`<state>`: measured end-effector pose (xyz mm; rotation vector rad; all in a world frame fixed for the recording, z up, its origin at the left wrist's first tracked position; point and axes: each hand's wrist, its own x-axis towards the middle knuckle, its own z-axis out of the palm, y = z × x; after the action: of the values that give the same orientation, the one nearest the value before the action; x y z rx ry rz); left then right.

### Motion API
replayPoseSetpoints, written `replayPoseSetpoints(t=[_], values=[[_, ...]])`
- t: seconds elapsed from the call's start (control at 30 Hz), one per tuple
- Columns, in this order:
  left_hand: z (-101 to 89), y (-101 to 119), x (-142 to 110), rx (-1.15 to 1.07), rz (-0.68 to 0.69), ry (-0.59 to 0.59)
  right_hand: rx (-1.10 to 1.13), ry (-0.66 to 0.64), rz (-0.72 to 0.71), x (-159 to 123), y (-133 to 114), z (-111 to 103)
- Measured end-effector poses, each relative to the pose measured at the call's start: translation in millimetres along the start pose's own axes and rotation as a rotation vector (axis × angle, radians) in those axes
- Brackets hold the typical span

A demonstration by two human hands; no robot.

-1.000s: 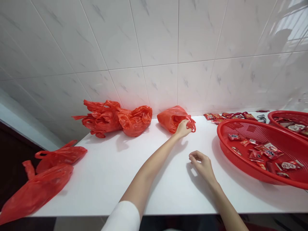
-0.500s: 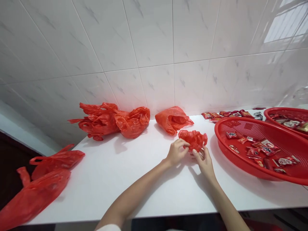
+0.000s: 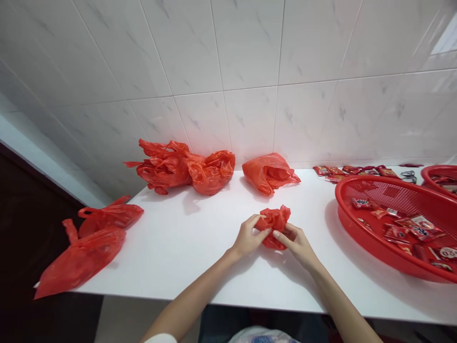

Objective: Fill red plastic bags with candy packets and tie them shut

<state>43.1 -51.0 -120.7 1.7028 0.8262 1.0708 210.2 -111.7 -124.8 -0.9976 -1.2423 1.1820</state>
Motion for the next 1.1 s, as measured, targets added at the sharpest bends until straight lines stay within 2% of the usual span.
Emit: replayPoseSetpoints(t=[0.1,0.17,0.2,0.27,0.33,0.43,0.53,0.6,0.63,0.7,0.73,0.8,0.83,0.9,0.97,1.0,1.03,1.1], values=[[-22.6,0,9,-0.356,-0.238,0.231,-0.013,0.074,0.017,3,0,-4],[-44.0,0,16,-0.535,-0.309,0.407,-0.012,0.151,0.012,4,-2,-11],[-55.0,1,19,-0.581,-0.323,0.454,-0.013,0.178,0.009,4,-4,-14],[-74.3,2,22,-0.619,-0.337,0.477,-0.016,0.179,0.006,5,-7,-20],[-88.4,3,24,-0.636,-0.373,0.458,-0.02,0.115,0.005,7,-11,-24],[-101.1,4,26,-0.721,-0.493,0.421,-0.016,0.015,-0.011,14,-15,-25],[-108.3,4,28,-0.772,-0.62,0.428,-0.006,0.031,-0.041,21,-21,-23],[-109.6,4,25,-0.701,-0.596,0.552,0.0,0.083,-0.067,26,-26,-21],[-108.4,5,22,-0.634,-0.537,0.631,0.005,0.11,-0.076,29,-28,-19],[-101.6,9,12,-0.452,-0.326,0.758,0.014,0.158,-0.082,33,-32,-15],[-95.7,13,4,-0.344,-0.201,0.782,0.015,0.179,-0.08,35,-34,-11],[-79.4,25,-14,-0.121,0.049,0.733,0.012,0.204,-0.075,39,-36,-3],[-69.4,31,-23,-0.021,0.135,0.634,0.01,0.205,-0.074,40,-37,2],[-48.2,43,-39,0.158,0.219,0.269,0.016,0.196,-0.078,41,-39,14],[-29.3,47,-47,0.299,0.23,-0.054,0.015,0.195,-0.09,41,-42,24],[-22.4,47,-47,0.353,0.213,-0.147,0.006,0.201,-0.101,40,-43,27],[-17.8,44,-45,0.407,0.177,-0.188,-0.01,0.211,-0.115,40,-45,29],[-16.3,36,-36,0.525,0.061,-0.141,-0.054,0.234,-0.147,37,-49,29]])
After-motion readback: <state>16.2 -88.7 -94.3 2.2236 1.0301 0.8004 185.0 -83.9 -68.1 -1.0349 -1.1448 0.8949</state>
